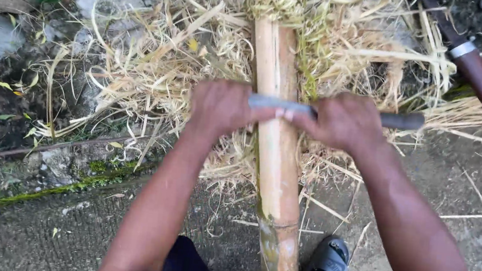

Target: The recorder is using a knife to strip the outer layer and shave a bamboo stalk.

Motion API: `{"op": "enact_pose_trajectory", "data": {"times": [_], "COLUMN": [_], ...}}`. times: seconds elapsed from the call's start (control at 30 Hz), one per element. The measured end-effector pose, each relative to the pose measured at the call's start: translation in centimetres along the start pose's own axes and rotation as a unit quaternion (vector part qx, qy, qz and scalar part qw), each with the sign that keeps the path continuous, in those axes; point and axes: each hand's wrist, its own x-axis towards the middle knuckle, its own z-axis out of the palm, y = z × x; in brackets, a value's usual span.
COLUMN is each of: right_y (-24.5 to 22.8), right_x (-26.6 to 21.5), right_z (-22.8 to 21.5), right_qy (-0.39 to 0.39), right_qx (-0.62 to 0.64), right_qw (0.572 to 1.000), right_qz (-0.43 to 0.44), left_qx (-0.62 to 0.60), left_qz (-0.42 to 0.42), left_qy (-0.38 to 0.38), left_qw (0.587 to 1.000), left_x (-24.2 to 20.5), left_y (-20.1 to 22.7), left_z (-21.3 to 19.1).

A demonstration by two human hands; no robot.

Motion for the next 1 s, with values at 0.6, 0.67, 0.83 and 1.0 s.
{"op": "enact_pose_trajectory", "data": {"times": [0.6, 0.67, 0.83, 1.0], "right_y": [2.0, 1.8, 0.6, -1.7], "right_x": [9.9, 7.2, -2.0, -14.2], "right_z": [-4.7, -3.1, 4.2, 12.8], "right_qy": [0.154, 0.146, 0.026, 0.029], "right_qx": [-0.008, -0.005, 0.014, 0.044], "right_qw": [0.988, 0.989, 0.999, 0.997], "right_qz": [-0.005, -0.006, 0.029, -0.048], "left_qx": [-0.007, -0.009, 0.039, 0.043], "left_qz": [0.070, 0.043, 0.040, 0.113], "left_qy": [0.209, 0.148, 0.099, 0.145], "left_qw": [0.975, 0.988, 0.994, 0.982], "left_x": [11.1, 7.6, -2.9, -15.1], "left_y": [-5.7, -3.1, 1.4, 6.0], "left_z": [-2.6, -3.0, 1.8, 9.1]}}
